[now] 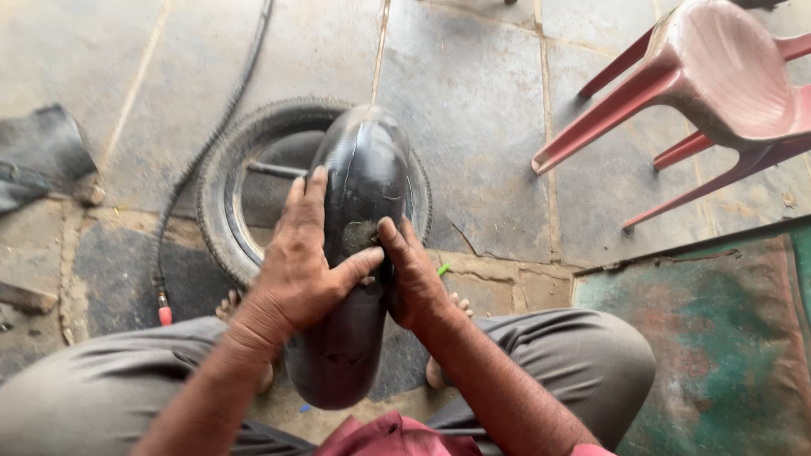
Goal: The person holds and rotates a motorcycle inner tube, applying pressure with their hands to check for leaks and patches before inserting a small green tool into the valve stem to adjust it.
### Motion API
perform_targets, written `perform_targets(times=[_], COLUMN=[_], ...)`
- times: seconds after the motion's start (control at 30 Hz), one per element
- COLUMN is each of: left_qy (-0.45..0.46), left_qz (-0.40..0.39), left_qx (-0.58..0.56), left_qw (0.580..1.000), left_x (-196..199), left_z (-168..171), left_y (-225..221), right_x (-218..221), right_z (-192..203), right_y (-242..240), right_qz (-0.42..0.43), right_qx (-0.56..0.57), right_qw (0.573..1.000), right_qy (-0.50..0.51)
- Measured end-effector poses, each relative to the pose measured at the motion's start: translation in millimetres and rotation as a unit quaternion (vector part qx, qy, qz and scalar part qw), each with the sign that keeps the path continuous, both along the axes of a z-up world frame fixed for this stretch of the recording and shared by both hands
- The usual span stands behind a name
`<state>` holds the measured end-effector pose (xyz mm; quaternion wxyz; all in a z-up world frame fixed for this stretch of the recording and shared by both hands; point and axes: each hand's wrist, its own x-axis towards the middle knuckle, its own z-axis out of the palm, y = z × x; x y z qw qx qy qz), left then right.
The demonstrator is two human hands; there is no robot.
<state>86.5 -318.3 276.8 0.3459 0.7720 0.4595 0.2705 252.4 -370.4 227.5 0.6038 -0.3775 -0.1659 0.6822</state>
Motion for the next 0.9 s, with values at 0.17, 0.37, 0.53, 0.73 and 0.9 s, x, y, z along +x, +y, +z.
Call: perform_targets(times=[0.17, 0.37, 0.53, 0.73, 0.9], left_qy=[-0.055, 0.006, 0.003, -0.033, -0.052], left_qz=[0.111, 0.121, 0.113, 0.170, 0.178], left_qx=[-0.010, -0.015, 0.144, 0.064, 0.049], left_qw=[0.992, 0.992, 0.983, 0.983, 0.981], left_x=[11, 13, 32, 39, 24], left_z=[-1, -22, -43, -35, -27], left_y=[-7, -2, -12, -3, 6], right_x=[0, 4, 9, 15, 15], right_z=[20, 21, 8, -1, -6], right_y=[-12, -12, -6, -8, -15], right_qz=[0.063, 0.060, -0.018, 0.003, 0.053], right_qx=[0.057, 0.034, -0.051, -0.006, -0.055], right_qw=[0.996, 0.997, 0.997, 0.998, 0.988], right_qy=[0.009, -0.044, -0.057, -0.070, -0.136])
